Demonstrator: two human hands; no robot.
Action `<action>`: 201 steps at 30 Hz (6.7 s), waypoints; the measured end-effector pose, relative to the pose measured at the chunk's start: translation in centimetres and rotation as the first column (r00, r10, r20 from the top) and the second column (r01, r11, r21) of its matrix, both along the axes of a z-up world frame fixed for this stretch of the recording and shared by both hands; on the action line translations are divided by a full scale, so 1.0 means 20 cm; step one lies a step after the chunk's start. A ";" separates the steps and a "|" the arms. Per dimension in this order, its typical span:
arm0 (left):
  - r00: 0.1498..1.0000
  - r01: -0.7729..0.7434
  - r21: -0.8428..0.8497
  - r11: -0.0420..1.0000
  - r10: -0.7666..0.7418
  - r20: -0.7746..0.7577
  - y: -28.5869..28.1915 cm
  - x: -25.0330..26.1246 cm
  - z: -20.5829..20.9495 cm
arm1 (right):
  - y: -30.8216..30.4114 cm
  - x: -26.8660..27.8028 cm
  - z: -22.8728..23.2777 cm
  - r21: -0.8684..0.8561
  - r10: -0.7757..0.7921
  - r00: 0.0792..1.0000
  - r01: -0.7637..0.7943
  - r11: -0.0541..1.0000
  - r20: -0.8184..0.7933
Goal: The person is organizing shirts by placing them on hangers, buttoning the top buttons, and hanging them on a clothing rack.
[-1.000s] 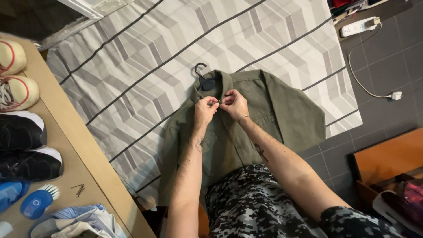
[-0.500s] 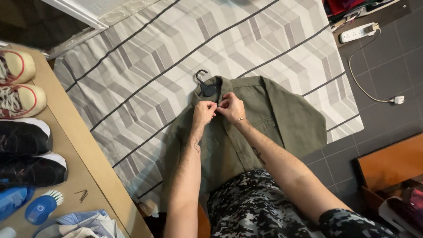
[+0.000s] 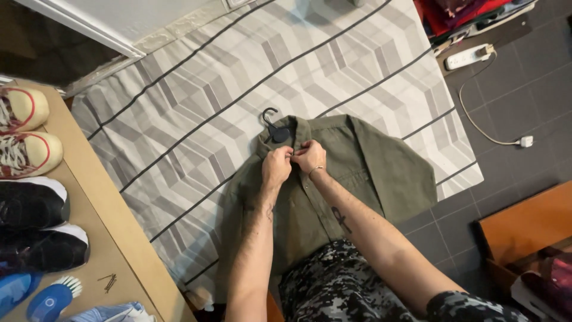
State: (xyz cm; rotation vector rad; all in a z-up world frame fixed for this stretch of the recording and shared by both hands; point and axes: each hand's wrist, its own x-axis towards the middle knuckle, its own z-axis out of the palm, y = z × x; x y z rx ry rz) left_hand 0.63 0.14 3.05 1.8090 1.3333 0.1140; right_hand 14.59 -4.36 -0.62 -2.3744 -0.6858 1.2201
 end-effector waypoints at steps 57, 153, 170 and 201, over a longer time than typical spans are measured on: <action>0.789 -0.589 0.342 0.732 0.427 0.442 -0.34 0.15 -0.10 | 0.34 0.18 0.28 -0.083 0.972 0.224 -0.970 0.230 0.076; 0.847 -0.516 0.267 0.814 0.440 0.298 -0.34 0.11 -0.18 | 0.39 0.10 0.16 -0.199 0.974 0.212 -0.954 0.223 0.074; 0.911 -0.411 0.531 0.741 0.317 0.263 -0.25 0.10 -0.15 | 0.37 0.19 0.18 -0.050 0.968 0.251 -0.967 0.251 0.011; 0.928 -0.123 -0.143 0.982 0.165 0.335 0.05 -0.12 -0.18 | 0.07 0.26 0.20 0.364 0.719 0.423 -0.898 0.249 0.551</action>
